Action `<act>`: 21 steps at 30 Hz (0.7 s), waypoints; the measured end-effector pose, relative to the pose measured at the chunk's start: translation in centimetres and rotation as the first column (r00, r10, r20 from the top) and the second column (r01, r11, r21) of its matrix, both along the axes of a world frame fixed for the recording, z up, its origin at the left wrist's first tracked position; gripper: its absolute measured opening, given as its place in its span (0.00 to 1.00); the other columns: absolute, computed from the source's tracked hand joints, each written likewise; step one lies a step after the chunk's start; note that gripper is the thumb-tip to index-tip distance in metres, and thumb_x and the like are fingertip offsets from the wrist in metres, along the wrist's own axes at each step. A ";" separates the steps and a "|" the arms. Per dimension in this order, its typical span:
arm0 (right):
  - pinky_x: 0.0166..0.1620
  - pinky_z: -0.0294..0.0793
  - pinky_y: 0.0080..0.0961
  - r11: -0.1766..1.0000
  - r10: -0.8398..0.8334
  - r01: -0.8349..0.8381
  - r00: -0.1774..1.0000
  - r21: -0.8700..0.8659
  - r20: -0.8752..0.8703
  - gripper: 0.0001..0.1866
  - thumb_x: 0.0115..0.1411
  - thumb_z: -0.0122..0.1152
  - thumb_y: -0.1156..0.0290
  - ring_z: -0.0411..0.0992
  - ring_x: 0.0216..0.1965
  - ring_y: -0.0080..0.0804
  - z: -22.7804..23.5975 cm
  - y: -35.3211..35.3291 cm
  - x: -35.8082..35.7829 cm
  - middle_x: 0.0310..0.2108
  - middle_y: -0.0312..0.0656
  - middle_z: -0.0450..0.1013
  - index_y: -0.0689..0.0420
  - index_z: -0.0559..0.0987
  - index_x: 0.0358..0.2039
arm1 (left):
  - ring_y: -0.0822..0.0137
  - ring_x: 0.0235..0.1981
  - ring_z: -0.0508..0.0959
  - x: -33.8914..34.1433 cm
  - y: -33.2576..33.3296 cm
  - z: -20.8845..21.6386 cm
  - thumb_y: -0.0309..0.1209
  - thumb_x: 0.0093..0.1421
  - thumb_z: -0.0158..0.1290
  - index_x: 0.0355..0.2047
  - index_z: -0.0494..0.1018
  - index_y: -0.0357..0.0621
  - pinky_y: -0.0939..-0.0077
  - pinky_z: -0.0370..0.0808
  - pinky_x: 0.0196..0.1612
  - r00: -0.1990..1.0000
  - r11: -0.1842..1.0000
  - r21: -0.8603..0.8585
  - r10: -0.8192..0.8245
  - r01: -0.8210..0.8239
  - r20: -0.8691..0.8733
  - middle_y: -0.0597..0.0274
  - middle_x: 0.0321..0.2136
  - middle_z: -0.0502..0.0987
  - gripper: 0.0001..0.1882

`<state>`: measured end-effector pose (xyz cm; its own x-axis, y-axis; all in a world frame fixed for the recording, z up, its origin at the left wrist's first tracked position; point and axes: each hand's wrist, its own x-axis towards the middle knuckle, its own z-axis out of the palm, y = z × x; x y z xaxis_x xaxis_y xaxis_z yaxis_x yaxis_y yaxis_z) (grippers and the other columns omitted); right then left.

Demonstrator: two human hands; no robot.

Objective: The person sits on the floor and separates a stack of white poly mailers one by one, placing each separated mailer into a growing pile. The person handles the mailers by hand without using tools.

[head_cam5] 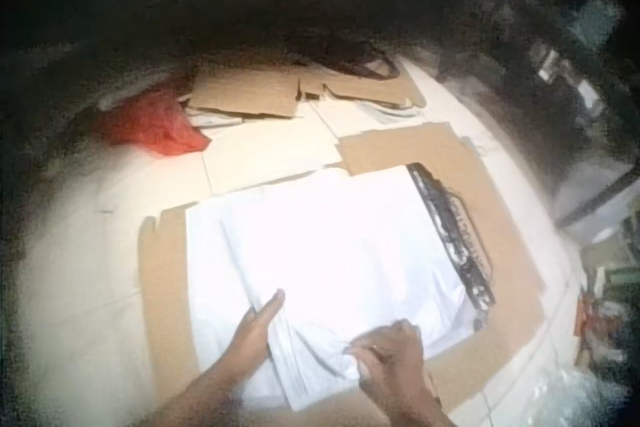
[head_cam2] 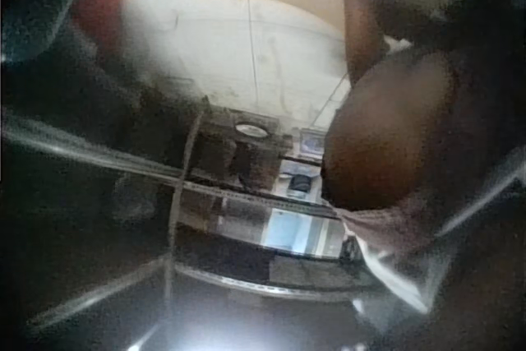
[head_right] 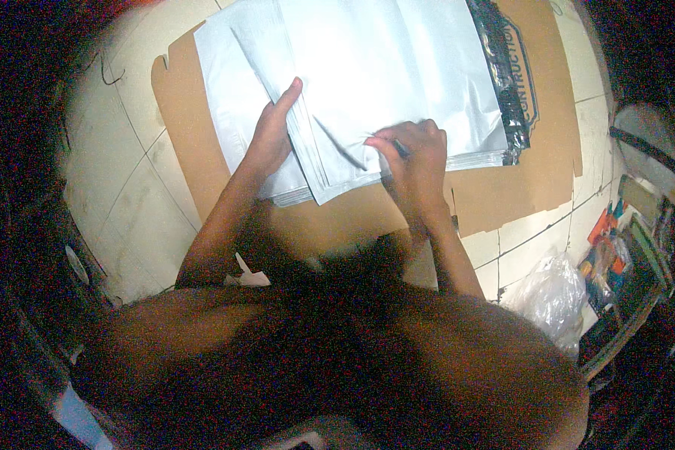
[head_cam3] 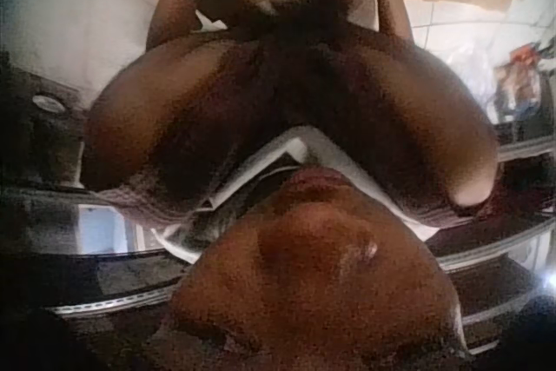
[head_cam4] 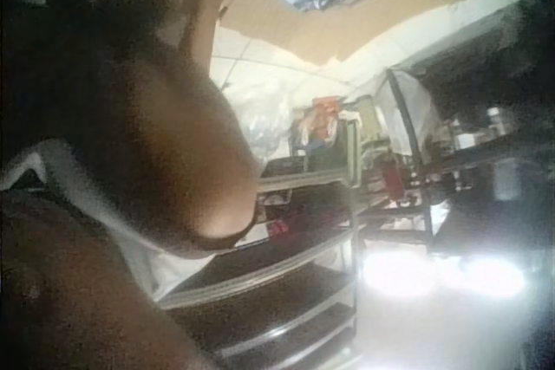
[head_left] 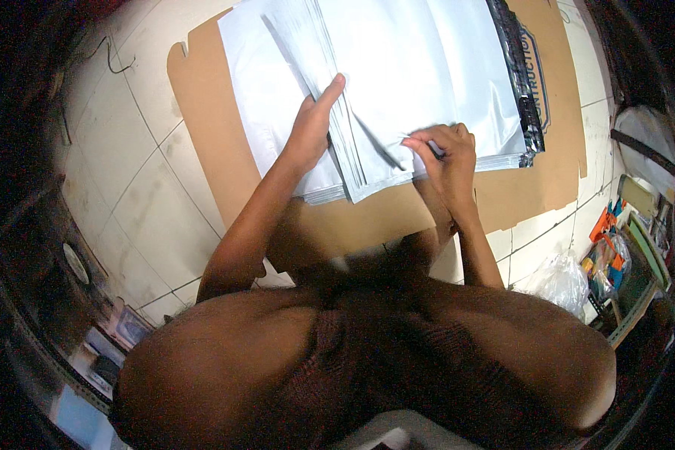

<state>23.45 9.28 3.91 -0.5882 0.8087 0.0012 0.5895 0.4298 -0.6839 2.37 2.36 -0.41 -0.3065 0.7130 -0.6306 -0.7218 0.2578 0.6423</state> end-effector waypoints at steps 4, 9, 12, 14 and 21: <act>0.45 0.67 0.32 0.606 -0.604 0.418 0.795 -0.677 -0.050 0.07 0.60 0.55 0.76 0.67 0.34 0.30 -1.6 2.2 4.7 0.32 0.36 0.74 0.59 0.79 0.38 | 0.61 0.46 0.77 -0.6 -1.1 -0.1 0.44 0.62 0.59 0.54 0.64 0.19 0.72 0.74 0.49 0.975 0.992 -0.013 -0.126 0.126 -0.183 0.43 0.45 0.76 0.35; 0.39 0.67 0.25 0.588 -0.767 0.764 0.421 -0.266 -0.484 0.06 0.68 0.49 0.71 0.64 0.31 0.23 2.3 5.3 10.3 0.30 0.35 0.66 0.59 0.72 0.35 | 0.61 0.42 0.79 -0.3 -1.0 0.0 0.40 0.62 0.60 0.51 0.68 0.22 0.72 0.75 0.47 0.961 0.992 -0.006 -0.124 0.127 -0.248 0.46 0.42 0.78 0.30; 0.46 0.68 0.28 0.836 -0.400 0.505 0.829 0.214 -0.391 0.14 0.63 0.59 0.61 0.68 0.40 0.30 5.5 1.6 6.8 0.35 0.39 0.69 0.60 0.71 0.39 | 0.61 0.43 0.79 0.0 -0.7 -0.1 0.39 0.62 0.59 0.51 0.69 0.23 0.71 0.75 0.48 0.958 0.990 -0.041 -0.144 0.138 -0.249 0.46 0.42 0.78 0.29; 0.51 0.68 0.34 0.991 -0.126 0.132 0.975 0.018 -0.184 0.24 0.49 0.74 0.59 0.71 0.46 0.39 3.8 -0.4 3.2 0.37 0.44 0.74 0.59 0.75 0.41 | 0.60 0.43 0.79 0.2 -0.6 0.9 0.40 0.62 0.59 0.51 0.69 0.23 0.71 0.75 0.49 0.965 0.993 -0.051 -0.117 0.108 -0.235 0.46 0.43 0.78 0.29; 0.40 0.67 0.28 0.998 0.066 -0.063 0.995 -0.031 0.073 0.07 0.51 0.73 0.72 0.67 0.32 0.32 -0.2 0.2 0.3 0.30 0.40 0.78 0.60 0.83 0.28 | 0.60 0.49 0.76 -0.1 -0.3 0.3 0.46 0.63 0.57 0.56 0.64 0.23 0.70 0.72 0.52 1.000 1.000 0.017 -0.013 0.013 -0.017 0.46 0.48 0.75 0.35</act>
